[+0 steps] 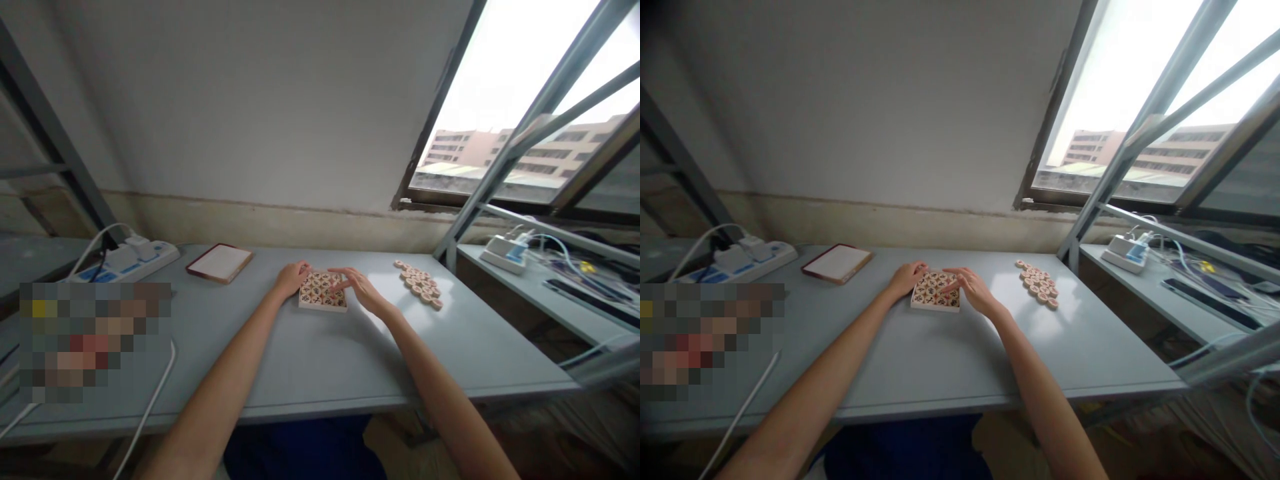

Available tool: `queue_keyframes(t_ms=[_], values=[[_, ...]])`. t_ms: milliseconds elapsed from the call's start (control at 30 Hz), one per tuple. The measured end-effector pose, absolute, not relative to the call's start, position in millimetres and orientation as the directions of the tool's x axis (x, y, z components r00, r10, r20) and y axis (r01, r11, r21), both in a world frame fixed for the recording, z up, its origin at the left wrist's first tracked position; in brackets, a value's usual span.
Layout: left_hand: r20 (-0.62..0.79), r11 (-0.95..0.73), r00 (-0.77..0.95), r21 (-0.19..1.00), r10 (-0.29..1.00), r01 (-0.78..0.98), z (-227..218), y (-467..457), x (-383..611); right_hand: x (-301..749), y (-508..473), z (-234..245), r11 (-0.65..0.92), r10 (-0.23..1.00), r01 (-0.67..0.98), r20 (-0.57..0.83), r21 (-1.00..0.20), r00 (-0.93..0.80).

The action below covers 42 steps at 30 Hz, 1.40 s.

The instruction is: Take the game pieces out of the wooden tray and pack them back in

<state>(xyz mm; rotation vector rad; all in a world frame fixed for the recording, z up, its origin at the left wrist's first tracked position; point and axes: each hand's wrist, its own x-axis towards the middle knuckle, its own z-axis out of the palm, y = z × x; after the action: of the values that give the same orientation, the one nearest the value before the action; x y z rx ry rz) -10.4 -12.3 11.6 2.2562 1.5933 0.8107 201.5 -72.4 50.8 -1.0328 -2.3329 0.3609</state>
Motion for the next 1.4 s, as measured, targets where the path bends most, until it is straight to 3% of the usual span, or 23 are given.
queue_keyframes(t_ms=[200,667,1100,1233,1300,1400], values=[[0.285,-0.359,0.236,0.542,0.929,0.76,8.6,-8.3,-11.2,199.0,-74.9,51.3,0.642,0.748,0.533,0.295,-0.552,-0.595],[0.29,-0.367,0.245,0.518,0.925,0.772,7.2,-5.2,-11.2,202.8,-69.8,47.3,0.68,0.711,0.598,0.185,-0.424,-0.678],[0.274,-0.359,0.247,0.523,0.93,0.773,8.9,-7.1,-11.1,196.7,-69.7,44.2,0.722,0.687,0.591,0.271,-0.359,-0.674],[0.262,-0.356,0.251,0.532,0.932,0.769,7.5,-5.3,-11.7,208.3,-60.6,41.9,0.619,0.731,0.748,0.524,-0.24,-0.437],[0.262,-0.361,0.257,0.53,0.93,0.767,7.1,-5.0,-11.8,225.5,-54.2,39.4,0.426,0.751,0.881,0.624,-0.206,-0.218],[0.283,-0.378,0.263,0.525,0.922,0.762,6.6,-5.0,-11.6,257.2,-43.7,30.8,0.107,0.75,0.976,0.66,-0.19,0.047]])
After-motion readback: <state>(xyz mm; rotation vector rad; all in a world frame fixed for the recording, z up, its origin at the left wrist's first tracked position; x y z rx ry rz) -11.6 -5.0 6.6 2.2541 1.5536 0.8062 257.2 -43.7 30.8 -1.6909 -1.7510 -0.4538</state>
